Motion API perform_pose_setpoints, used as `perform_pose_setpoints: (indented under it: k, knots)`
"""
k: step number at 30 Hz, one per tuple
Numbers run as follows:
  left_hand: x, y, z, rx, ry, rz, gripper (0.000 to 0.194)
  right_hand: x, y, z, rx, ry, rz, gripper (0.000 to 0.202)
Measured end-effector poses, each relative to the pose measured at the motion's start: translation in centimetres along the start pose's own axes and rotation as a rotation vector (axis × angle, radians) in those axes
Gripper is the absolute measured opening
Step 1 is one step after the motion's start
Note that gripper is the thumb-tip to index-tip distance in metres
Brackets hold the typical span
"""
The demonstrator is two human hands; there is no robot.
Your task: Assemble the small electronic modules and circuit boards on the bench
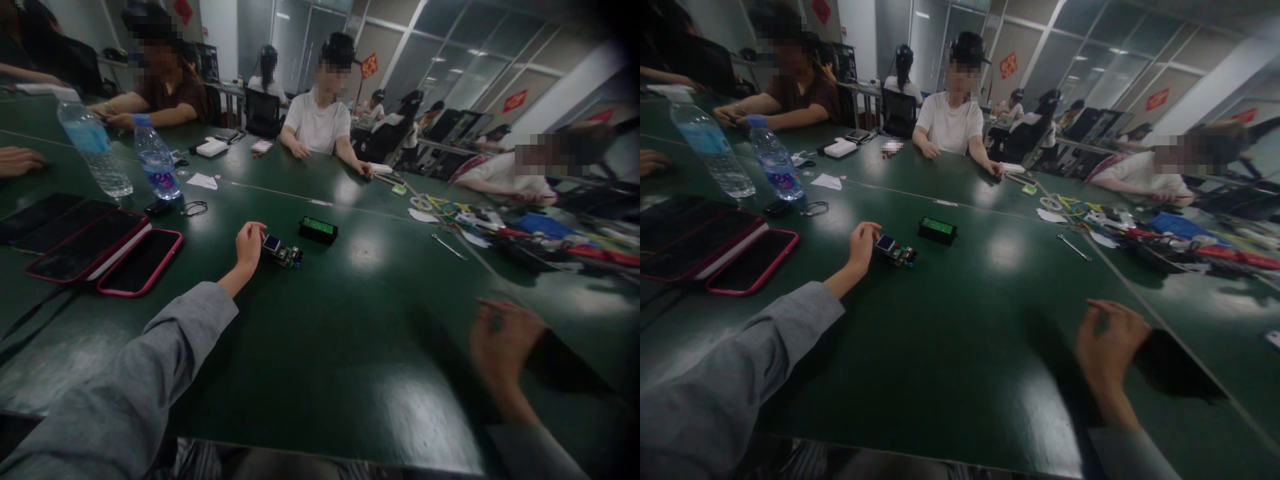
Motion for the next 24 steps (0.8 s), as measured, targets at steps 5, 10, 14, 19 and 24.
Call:
perform_pose_setpoints:
  k: [5, 10, 14, 19, 24]
  knots:
    - [0.1, 0.0, 0.1, -0.006, -0.022, -0.006, 0.020, -5.9, 2.6, -11.7, 0.208, -0.347, -0.321, 0.024]
    - [0.0, -0.1, -0.1, -0.032, -0.024, 0.010, 0.021, -10.3, 3.7, -24.0, 0.346, -0.561, -0.476, 0.037]
    - [-0.2, -0.3, -0.3, -0.046, -0.027, 0.021, 0.021, -12.2, 4.2, -27.9, 0.431, -0.625, -0.585, 0.047]
    - [-0.7, -0.1, -0.2, -0.054, -0.027, -0.034, 0.020, -12.9, 4.2, -27.3, 0.342, -0.626, -0.589, 0.037]
    - [-1.0, 0.2, 0.1, -0.087, -0.025, -0.067, 0.020, -12.6, 3.7, -26.8, 0.241, -0.688, -0.559, 0.028]
Point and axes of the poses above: each hand's wrist, its own y-axis away from the middle knuckle, its own x-axis out of the back of the hand, z = x × y, the point moved 4 cm from there along -y, towards the middle knuckle, and after that the axes turned 15 degrees about z, right-handed, at the moved point
